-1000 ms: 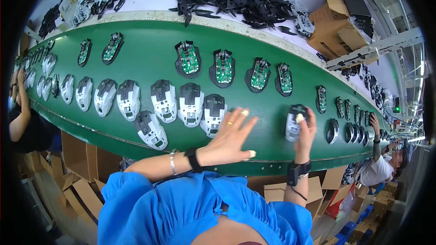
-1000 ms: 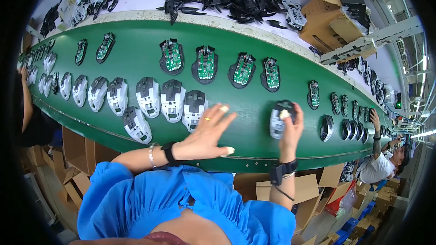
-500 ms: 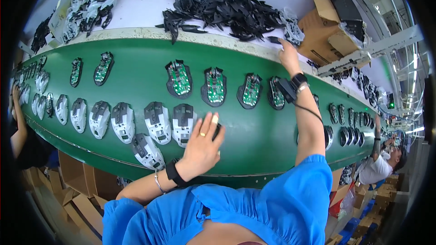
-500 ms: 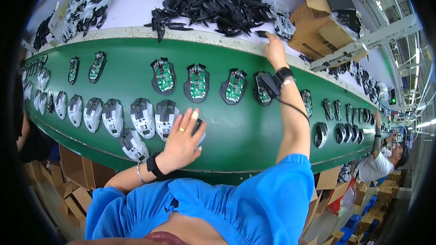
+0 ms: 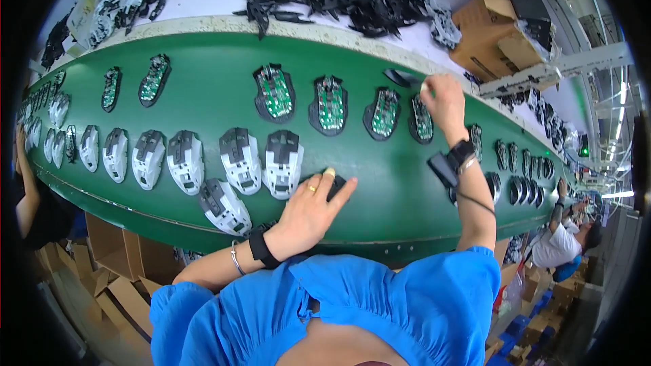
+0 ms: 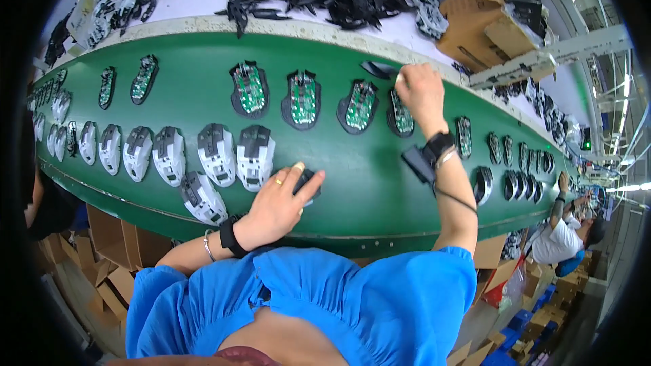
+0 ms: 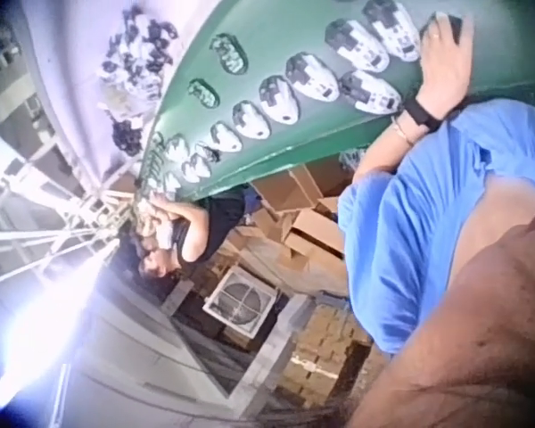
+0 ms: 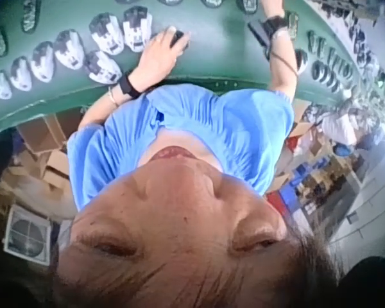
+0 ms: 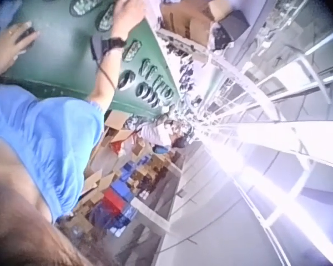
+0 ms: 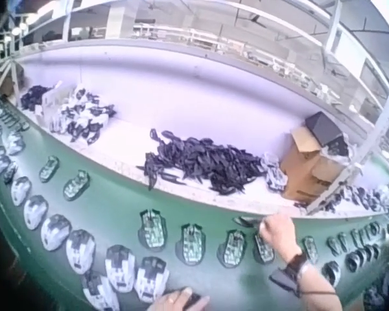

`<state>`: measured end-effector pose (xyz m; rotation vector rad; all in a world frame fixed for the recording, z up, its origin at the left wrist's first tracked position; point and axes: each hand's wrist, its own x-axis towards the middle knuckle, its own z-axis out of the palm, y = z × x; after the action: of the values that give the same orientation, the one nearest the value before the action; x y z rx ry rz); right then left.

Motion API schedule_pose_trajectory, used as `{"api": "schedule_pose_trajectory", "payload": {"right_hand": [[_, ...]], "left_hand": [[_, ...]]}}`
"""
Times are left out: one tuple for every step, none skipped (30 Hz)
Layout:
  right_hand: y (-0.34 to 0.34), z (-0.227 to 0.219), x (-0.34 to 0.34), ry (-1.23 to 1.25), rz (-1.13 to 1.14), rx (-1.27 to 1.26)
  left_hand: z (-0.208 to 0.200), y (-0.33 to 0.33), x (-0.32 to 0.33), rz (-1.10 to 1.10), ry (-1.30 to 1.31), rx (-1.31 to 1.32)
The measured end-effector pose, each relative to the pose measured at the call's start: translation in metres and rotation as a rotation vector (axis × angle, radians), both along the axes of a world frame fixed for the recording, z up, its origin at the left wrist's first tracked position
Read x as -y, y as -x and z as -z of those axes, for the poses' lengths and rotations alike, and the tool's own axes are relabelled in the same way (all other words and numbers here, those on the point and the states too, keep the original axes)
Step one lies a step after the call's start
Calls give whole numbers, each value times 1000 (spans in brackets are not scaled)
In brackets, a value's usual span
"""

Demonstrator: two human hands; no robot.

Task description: The recorder is assembling computer mice on an assembly line, attaching covers and sorting parts.

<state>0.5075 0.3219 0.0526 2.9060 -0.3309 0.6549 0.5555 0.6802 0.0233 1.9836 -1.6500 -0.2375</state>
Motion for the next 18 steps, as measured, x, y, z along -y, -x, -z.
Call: {"api": "schedule_pose_trajectory", "payload": {"right_hand": [[16, 0, -23, 49, -61, -13], [32, -1, -46, 130, -145, 28], [45, -6, -76, 148, -116, -5], [58, 3, -96, 129, -119, -22], [69, 8, -110, 96, -121, -28], [76, 13, -118, 63, -128, -31], [81, 17, -116, -34, -63, -19], [79, 17, -110, -35, -50, -15], [69, 17, -99, -240, 19, 114], [57, 16, -87, -442, 87, 246], [42, 11, -76, -375, 77, 207], [25, 5, -63, -308, 66, 170], [10, 7, -49, -273, 60, 153], [-5, 12, -34, -240, 48, 139], [-20, 18, -22, -202, 73, 99], [-30, 20, -13, -203, 58, 113], [-38, 23, -6, -175, 166, -70], [-44, 25, 2, -143, 277, -255]], "left_hand": [[3, -1, 0, -17, 6, -36], [6, -2, 0, -33, 12, -69], [-2, -4, -3, -70, -17, -132], [-2, -4, -5, -123, -31, -118], [0, -5, -4, -129, -58, -117], [1, -5, -4, -141, -84, -113], [0, -5, -4, -130, -85, -112], [-2, -4, -4, -101, -96, -47], [-5, -3, -5, -78, -107, 21], [-5, 0, -6, -72, -104, 28], [-5, 1, -7, -29, -146, 3], [-6, 1, -8, 13, -187, -20], [-10, 2, -8, 10, -184, -5], [-16, 3, -9, -40, -167, -164], [-20, 4, -11, -98, -148, -324], [-21, 2, -13, -112, -144, -310], [-22, 2, -17, -161, -96, -500], [-23, 2, -21, -206, -45, -692]]}}
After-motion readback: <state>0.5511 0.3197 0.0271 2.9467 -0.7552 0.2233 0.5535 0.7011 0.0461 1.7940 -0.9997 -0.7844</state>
